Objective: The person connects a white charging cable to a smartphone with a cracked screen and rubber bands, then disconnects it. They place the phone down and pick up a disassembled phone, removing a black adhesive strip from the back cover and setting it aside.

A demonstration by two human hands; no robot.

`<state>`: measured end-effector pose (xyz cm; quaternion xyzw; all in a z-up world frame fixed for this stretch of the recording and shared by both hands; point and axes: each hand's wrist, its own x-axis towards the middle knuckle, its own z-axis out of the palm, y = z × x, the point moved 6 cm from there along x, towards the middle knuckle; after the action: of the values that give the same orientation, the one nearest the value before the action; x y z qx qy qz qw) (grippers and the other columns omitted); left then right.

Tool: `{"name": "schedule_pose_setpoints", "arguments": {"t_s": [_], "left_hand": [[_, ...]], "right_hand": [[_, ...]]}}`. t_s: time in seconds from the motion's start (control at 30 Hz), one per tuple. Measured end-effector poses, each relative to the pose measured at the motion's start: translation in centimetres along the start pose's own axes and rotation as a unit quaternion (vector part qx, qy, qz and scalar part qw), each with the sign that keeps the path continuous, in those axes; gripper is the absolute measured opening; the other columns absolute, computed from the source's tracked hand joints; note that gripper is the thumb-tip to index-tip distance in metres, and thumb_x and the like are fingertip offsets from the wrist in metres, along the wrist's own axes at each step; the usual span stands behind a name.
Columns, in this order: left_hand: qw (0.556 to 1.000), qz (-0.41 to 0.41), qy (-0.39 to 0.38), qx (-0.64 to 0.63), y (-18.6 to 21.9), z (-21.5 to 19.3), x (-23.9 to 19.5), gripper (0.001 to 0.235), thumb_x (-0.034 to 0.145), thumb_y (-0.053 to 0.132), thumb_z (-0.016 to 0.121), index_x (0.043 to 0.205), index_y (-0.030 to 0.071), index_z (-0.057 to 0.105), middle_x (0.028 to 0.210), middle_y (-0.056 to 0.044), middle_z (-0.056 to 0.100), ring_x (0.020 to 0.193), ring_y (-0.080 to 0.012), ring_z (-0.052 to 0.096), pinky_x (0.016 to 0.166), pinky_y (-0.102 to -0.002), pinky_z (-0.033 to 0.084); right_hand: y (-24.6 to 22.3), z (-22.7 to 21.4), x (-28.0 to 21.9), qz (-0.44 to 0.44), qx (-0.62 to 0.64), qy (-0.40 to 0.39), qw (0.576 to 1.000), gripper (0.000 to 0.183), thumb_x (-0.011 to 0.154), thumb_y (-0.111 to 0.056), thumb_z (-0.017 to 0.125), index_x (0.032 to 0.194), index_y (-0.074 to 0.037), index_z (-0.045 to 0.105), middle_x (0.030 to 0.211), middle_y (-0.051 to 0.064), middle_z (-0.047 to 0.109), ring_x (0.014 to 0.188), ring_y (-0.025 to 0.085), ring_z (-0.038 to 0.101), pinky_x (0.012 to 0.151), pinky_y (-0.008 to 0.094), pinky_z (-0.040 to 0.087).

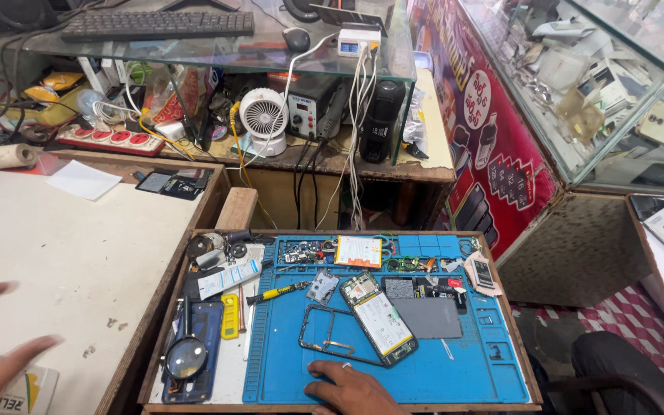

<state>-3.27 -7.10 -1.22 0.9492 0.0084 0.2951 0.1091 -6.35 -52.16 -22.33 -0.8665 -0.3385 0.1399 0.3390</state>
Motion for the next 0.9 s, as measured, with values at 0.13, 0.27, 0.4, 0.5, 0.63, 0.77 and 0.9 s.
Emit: {"name": "schedule_pose_setpoints", "arguments": {"t_s": [0.13,0.27,0.4,0.5,0.63,0.77,0.9], "left_hand": [[0.968,-0.008,-0.205,-0.145,8.7,4.4,0.3,0.076,0.064,0.040,0.091,0.130,0.011,0.069,0.124,-0.012,0.072,0.113,-0.0263,0.071,0.096,-0.039,0.056],[0.940,0.065,-0.265,-0.204,18.3,10.3,-0.9,0.068,0.064,0.039,0.091,0.125,0.016,0.069,0.128,-0.008,0.070,0.112,-0.0292,0.066,0.096,-0.041,0.052],[0.901,0.122,-0.323,-0.262,23.2,13.7,-3.1,0.063,0.071,0.036,0.088,0.127,0.017,0.065,0.131,-0.007,0.067,0.119,-0.0320,0.062,0.101,-0.042,0.048],[0.891,0.144,-0.325,-0.283,24.6,15.1,-4.8,0.066,0.072,0.033,0.088,0.131,0.016,0.064,0.139,-0.013,0.060,0.123,-0.0373,0.057,0.103,-0.046,0.045],[0.886,0.152,-0.323,-0.296,24.3,15.9,-6.9,0.066,0.074,0.030,0.087,0.134,0.016,0.064,0.148,-0.016,0.053,0.128,-0.0401,0.050,0.106,-0.050,0.041],[0.888,0.130,-0.306,-0.317,23.6,16.3,-8.2,0.059,0.074,0.029,0.087,0.127,0.014,0.065,0.144,-0.015,0.052,0.132,-0.0392,0.049,0.107,-0.048,0.042],[0.883,0.119,-0.298,-0.343,23.4,17.0,-9.0,0.060,0.075,0.028,0.086,0.129,0.013,0.065,0.144,-0.014,0.053,0.132,-0.0393,0.049,0.107,-0.048,0.043]], "right_hand": [[-1.0,-0.9,0.1,-0.011,-0.003,0.002,1.000,0.035,0.100,-0.035,0.067,0.126,-0.010,0.067,0.148,0.014,0.051,0.131,0.035,0.057,0.104,0.047,0.049],[-1.5,-1.2,0.1,-0.011,-0.007,0.004,1.000,0.035,0.100,-0.033,0.069,0.125,-0.009,0.067,0.147,0.015,0.051,0.132,0.036,0.056,0.106,0.049,0.046],[-1.8,-1.4,0.0,0.009,-0.012,0.003,1.000,0.037,0.093,-0.024,0.072,0.126,-0.009,0.067,0.145,0.015,0.052,0.129,0.036,0.058,0.104,0.047,0.049],[-1.9,-1.6,0.0,0.021,0.004,0.001,1.000,0.038,0.089,-0.022,0.074,0.124,-0.009,0.067,0.145,0.015,0.052,0.127,0.035,0.059,0.103,0.044,0.050],[-2.3,-1.9,0.0,0.009,0.000,0.020,1.000,0.037,0.090,-0.022,0.076,0.124,-0.008,0.069,0.145,0.016,0.053,0.127,0.036,0.059,0.103,0.046,0.050],[-2.5,-1.9,-0.1,0.020,0.002,0.017,1.000,0.036,0.093,-0.025,0.074,0.124,-0.008,0.069,0.145,0.015,0.053,0.127,0.035,0.059,0.103,0.046,0.050],[-2.7,-2.1,0.0,0.019,0.000,0.020,1.000,0.034,0.093,-0.025,0.075,0.122,-0.008,0.070,0.143,0.015,0.054,0.125,0.036,0.060,0.101,0.045,0.051]]}}
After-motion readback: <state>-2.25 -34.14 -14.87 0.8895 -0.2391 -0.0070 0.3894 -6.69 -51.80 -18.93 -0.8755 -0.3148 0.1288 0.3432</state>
